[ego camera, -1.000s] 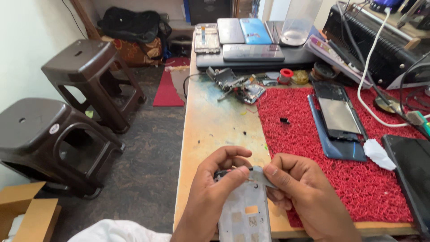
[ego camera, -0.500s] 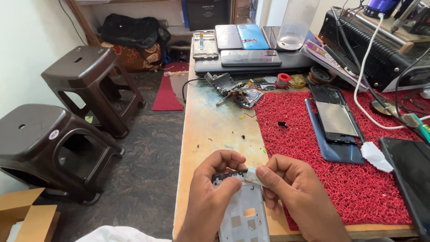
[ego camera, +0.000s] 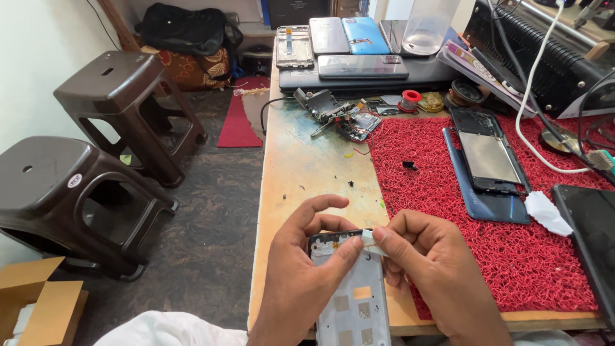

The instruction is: The person manipulates internal components of a mobile phone chassis using their hands and a small metal tool.

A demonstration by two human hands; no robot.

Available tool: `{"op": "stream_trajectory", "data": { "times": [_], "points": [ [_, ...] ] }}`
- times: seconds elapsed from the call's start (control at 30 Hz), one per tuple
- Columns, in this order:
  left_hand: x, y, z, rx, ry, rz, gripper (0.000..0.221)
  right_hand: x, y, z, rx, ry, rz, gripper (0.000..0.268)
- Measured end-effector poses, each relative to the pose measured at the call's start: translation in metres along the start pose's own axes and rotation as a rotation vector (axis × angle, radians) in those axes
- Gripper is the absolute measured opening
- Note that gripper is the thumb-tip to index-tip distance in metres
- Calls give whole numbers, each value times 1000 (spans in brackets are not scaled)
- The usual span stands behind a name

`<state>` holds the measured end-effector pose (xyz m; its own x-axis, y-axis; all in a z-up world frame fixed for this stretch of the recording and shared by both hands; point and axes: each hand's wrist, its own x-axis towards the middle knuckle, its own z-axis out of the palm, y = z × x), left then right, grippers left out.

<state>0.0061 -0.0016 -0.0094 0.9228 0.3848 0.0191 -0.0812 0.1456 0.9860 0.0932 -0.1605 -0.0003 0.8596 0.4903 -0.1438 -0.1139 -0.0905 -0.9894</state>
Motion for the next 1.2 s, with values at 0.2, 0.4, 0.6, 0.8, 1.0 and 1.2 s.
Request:
{"op": "stream_trajectory", "data": {
  "times": [0.2,0.4,0.6,0.8,1.0,1.2],
  "points": [
    [1,1,3,93,-11,101,29,1,1,0,15,-26,-7,24],
    [0,7,3,57,-8,14,30,0,3,-5,59,-56,-19,25],
    [-1,13,3,-62,-22,-74,32,-2,2,-6,115,-77,-42,28],
    [12,1,12,-146,74,-16,17,2,8,8,23,191,-101,31],
    [18,-2,12,66,255,137,14,8,19,38,-23,379,-212,21],
    [15,7,11,339,341,272,16,-3,8,63,-411,632,-317,14]
  ]
}}
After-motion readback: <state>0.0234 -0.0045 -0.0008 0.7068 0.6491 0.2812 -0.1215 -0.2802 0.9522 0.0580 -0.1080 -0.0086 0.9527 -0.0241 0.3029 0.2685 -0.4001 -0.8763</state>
